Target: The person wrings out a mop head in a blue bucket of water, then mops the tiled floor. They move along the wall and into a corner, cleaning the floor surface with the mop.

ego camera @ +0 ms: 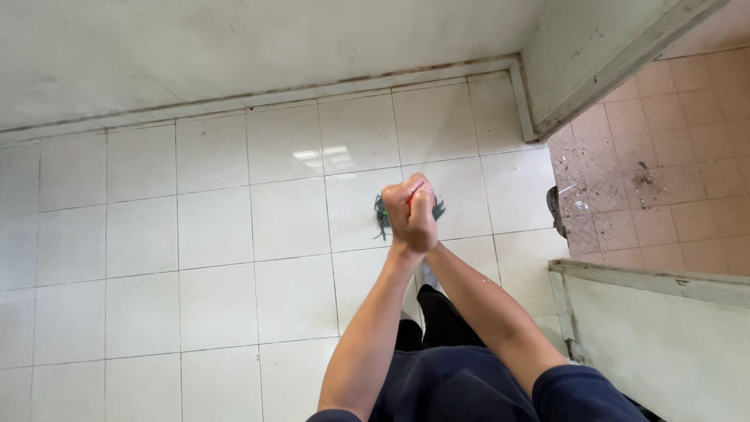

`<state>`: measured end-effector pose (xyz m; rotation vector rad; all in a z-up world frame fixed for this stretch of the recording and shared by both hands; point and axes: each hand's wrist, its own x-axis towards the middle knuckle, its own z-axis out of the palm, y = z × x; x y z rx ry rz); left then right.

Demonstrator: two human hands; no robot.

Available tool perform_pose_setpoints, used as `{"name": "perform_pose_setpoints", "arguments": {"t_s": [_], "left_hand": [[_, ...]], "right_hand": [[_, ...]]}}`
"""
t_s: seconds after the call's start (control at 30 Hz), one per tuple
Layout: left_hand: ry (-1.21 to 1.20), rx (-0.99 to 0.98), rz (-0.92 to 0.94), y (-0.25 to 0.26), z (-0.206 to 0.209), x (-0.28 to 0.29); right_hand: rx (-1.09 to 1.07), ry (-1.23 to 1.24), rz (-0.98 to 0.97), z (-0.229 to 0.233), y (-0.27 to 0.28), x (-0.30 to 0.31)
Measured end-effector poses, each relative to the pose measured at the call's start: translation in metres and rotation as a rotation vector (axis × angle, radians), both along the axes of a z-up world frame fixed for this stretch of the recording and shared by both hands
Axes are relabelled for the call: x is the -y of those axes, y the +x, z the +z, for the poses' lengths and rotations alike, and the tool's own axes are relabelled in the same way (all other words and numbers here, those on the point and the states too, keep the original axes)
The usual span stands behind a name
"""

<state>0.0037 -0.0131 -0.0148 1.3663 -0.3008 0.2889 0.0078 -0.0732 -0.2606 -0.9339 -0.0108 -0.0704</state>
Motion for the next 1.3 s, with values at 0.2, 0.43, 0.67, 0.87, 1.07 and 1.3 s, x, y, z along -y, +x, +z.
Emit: {"name": "perform_pose_setpoints", "arguments": {"t_s": [0.2,0.43,0.67,0.87,1.07,1.3], "left_hand": [[-0.009,0.166,0.046,0.024,-0.016,0.011],[-0.001,0.161,0.157,0.089,-0.024,0.026],[0.019,0.17,0.147,0.125,-0.036,0.048],[0.043,0.177,0.173,0.14,-0.058,0.051],[0.106,0.213,0.184,0.14,-0.095,0.041],[0.212,0.163,0.177,0.129,-0.151,0.028]], "right_hand": [[-0.063,-0.28,-0.033,0.013,0.059,0.01],[-0.316,-0.298,0.101,0.012,0.147,0.025],[-0.144,-0.22,0.151,-0.03,0.201,0.05],[-0.099,-0.233,0.236,-0.091,0.241,0.062],[-0.042,-0.434,0.219,-0.119,0.256,0.061],[-0.299,-0.798,0.27,-0.104,0.232,0.066]]}}
